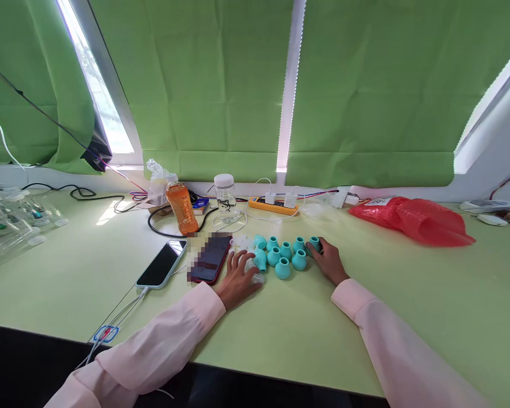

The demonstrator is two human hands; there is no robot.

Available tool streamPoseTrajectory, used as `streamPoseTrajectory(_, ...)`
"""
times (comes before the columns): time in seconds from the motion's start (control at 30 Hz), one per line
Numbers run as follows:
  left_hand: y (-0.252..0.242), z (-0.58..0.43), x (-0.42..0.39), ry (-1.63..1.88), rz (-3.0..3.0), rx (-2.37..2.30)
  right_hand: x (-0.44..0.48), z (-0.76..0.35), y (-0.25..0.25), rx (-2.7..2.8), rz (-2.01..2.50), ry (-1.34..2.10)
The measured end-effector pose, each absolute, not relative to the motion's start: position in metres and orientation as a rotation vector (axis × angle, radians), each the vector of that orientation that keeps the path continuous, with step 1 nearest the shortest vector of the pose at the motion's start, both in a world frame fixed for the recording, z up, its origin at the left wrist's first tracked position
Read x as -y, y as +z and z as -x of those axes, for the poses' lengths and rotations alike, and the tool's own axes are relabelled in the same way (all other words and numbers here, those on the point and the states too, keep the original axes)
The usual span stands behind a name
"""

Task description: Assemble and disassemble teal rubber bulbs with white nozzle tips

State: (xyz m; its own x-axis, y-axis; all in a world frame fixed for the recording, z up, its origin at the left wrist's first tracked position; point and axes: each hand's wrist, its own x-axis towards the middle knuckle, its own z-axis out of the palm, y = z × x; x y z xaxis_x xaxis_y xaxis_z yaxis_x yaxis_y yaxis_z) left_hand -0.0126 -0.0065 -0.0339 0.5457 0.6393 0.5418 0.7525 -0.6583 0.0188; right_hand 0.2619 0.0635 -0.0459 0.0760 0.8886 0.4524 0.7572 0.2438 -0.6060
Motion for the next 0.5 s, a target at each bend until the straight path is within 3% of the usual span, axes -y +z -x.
streamPoseTrajectory(0.23,-0.0387,0.0094,0.006,-0.654,2.7,0.636,-0.0617,-0.2589,-0.048,1.678,1.548,0.24)
streamPoseTrajectory(0.5,-0.0328,0.0078,0.0022,-0.715,2.844,1.014,-0.0578,-0.2602,-0.0536,1.644,1.553,0.361)
